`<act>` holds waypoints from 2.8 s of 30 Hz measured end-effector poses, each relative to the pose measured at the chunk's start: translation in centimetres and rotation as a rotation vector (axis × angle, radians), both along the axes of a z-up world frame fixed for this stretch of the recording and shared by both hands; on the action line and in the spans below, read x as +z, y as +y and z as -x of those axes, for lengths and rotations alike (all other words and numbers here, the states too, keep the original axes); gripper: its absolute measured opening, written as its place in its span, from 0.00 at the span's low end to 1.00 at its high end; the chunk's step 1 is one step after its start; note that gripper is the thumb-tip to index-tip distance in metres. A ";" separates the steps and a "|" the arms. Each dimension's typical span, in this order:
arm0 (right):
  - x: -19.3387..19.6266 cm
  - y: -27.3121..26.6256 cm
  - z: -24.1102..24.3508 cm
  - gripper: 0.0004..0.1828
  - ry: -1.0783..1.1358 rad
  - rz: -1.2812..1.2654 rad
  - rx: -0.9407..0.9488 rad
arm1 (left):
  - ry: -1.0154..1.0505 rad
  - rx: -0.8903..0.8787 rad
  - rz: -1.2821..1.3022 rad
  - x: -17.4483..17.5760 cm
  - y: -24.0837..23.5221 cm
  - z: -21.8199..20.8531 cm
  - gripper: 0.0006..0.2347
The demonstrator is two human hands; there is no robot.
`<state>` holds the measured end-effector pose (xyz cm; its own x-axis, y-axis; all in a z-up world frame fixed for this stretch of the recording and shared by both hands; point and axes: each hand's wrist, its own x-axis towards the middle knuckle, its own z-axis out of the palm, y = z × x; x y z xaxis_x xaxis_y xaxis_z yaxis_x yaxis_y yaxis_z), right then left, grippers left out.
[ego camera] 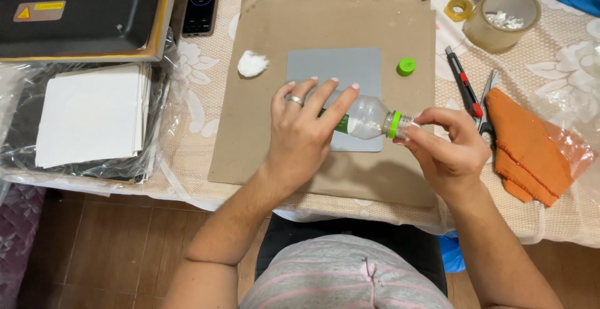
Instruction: Cleaning and preparing a small rectangular plate for printing using tape, cleaning solution, and cotton balls.
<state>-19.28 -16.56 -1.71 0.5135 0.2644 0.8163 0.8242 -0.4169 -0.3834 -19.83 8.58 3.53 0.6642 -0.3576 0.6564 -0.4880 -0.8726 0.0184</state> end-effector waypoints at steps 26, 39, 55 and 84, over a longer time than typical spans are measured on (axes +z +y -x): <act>-1.2 0.1 -0.9 0.10 -0.317 -0.008 0.077 | -0.311 -0.061 -0.121 3.9 -1.6 -0.4 0.08; 9.3 -1.9 -0.6 0.09 0.326 0.363 0.161 | 0.601 -0.246 0.578 -3.8 -2.0 -0.1 0.29; 2.8 -2.6 -2.4 0.07 1.333 -0.706 0.269 | 0.806 -0.342 0.788 -4.2 -1.2 1.2 0.31; 3.1 -1.4 -10.3 0.23 0.729 0.114 0.246 | 0.762 -0.493 0.973 -4.2 1.4 3.0 0.29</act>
<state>-8.99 -17.98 1.37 0.8260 0.5024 0.2556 0.4541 -0.3244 -0.8298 -22.80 9.97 -0.64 0.9149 -0.2650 0.3046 -0.3367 -0.0843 0.9378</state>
